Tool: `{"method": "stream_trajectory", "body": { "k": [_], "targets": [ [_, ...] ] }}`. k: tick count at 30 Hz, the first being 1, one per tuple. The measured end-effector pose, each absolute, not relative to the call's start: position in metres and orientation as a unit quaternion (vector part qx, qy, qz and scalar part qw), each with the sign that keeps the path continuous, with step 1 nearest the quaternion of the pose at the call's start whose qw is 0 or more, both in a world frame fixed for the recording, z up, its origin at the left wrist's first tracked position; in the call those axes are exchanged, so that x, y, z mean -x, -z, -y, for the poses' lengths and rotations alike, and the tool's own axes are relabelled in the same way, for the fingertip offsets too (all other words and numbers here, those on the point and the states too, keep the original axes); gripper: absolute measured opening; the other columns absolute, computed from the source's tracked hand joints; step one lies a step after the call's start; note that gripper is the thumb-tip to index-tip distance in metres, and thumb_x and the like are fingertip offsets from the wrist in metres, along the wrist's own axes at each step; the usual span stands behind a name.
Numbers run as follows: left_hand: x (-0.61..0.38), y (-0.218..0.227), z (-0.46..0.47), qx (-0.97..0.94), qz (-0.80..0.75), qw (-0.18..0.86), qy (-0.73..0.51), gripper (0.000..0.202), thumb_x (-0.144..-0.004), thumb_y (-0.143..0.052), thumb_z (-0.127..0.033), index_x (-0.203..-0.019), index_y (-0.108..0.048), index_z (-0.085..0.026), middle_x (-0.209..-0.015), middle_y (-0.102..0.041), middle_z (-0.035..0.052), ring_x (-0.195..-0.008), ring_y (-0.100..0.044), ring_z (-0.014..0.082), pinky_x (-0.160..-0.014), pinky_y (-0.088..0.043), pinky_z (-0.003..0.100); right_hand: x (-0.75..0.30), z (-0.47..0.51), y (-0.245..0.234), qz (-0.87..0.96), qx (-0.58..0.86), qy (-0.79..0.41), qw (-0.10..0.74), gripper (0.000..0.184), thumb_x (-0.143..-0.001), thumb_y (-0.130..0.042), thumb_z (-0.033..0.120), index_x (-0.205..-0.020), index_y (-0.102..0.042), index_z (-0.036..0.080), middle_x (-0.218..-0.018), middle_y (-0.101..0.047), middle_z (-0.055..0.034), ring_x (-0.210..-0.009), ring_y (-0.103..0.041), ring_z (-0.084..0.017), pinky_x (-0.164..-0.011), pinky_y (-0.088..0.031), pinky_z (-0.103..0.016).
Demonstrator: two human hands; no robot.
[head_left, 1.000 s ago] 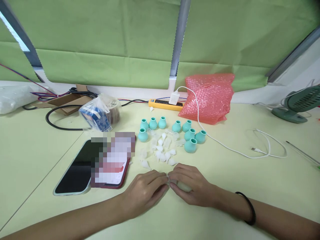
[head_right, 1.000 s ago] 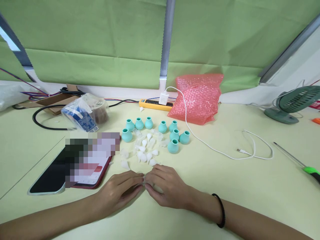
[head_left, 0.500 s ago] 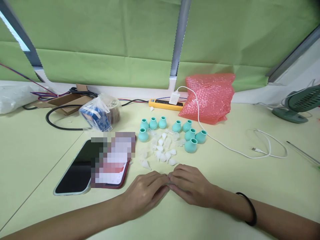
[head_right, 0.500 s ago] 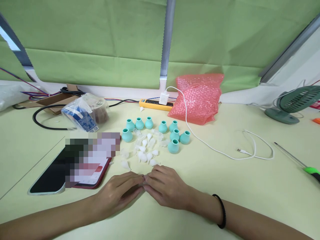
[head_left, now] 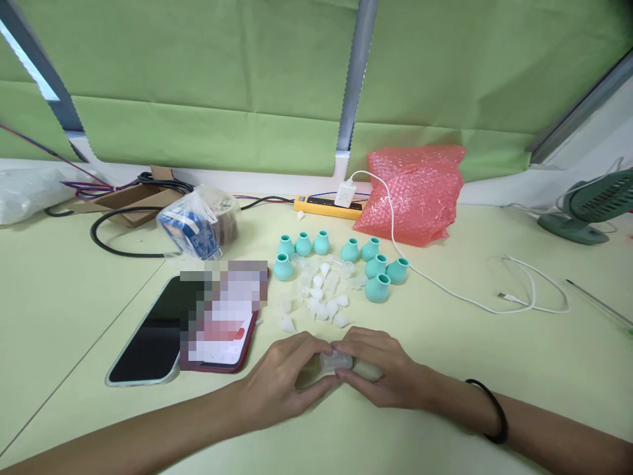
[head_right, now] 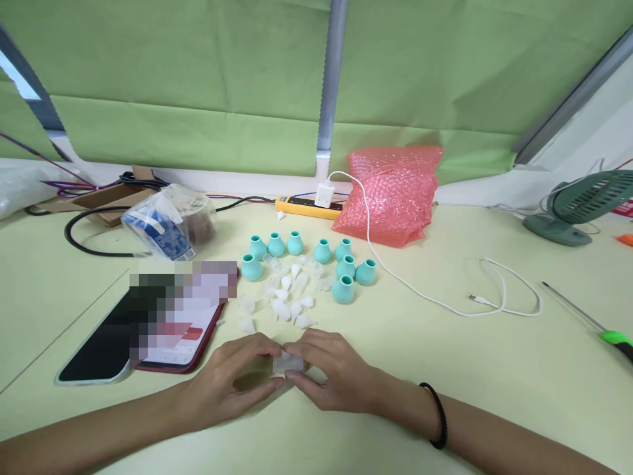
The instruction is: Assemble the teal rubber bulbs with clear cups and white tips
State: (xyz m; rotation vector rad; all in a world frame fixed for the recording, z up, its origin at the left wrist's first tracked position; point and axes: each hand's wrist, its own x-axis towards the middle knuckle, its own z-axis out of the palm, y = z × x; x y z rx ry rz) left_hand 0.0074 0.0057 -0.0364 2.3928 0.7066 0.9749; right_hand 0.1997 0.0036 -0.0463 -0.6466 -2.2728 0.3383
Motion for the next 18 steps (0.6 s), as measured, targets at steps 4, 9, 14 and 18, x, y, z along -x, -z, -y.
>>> {"method": "stream_trajectory", "body": {
  "k": [4, 9, 14, 18],
  "targets": [
    [-0.0087, 0.0381, -0.0058, -0.862, -0.262, 0.228, -0.37, 0.013, -0.077, -0.055, -0.019, -0.088, -0.051, -0.013, -0.072, -0.06, 0.006, -0.063, -0.057, 0.0136, -0.055, -0.047, 0.024, -0.2003, -0.0035, 0.0437, 0.883, 0.261, -0.148, 0.362, 0.028, -0.075, -0.054, 0.016, -0.102, -0.047, 0.015, -0.073, -0.059, -0.0048, -0.066, -0.052, -0.014, -0.058, -0.046, -0.026],
    [-0.0082, 0.0403, -0.0057, -0.86, -0.265, 0.239, -0.364, 0.006, -0.08, -0.051, -0.019, -0.083, -0.05, -0.014, -0.07, -0.058, 0.0045, -0.061, -0.055, 0.0121, -0.055, -0.046, 0.022, -0.1997, -0.0046, 0.0407, 0.888, 0.266, -0.168, 0.336, 0.021, -0.079, -0.049, 0.018, -0.1, -0.048, 0.015, -0.073, -0.058, -0.0049, -0.066, -0.05, -0.013, -0.058, -0.045, -0.025],
    [-0.0067, 0.0418, -0.0055, -0.861, -0.266, 0.234, -0.364, 0.006, -0.08, -0.051, -0.02, -0.08, -0.05, -0.014, -0.067, -0.057, 0.0029, -0.059, -0.053, 0.0114, -0.053, -0.044, 0.022, -0.2, -0.0057, 0.0439, 0.894, 0.263, -0.157, 0.326, 0.021, -0.08, -0.048, 0.018, -0.101, -0.048, 0.015, -0.076, -0.059, -0.0052, -0.068, -0.051, -0.014, -0.062, -0.046, -0.026],
    [-0.0063, 0.0404, -0.0056, -0.857, -0.268, 0.243, -0.368, 0.006, -0.079, -0.053, -0.019, -0.081, -0.049, -0.014, -0.068, -0.057, 0.0031, -0.061, -0.053, 0.0114, -0.055, -0.045, 0.022, -0.1994, -0.0051, 0.0458, 0.888, 0.265, -0.146, 0.346, 0.023, -0.08, -0.049, 0.02, -0.103, -0.048, 0.017, -0.076, -0.06, -0.0043, -0.069, -0.053, -0.013, -0.062, -0.047, -0.025]
  ]
}}
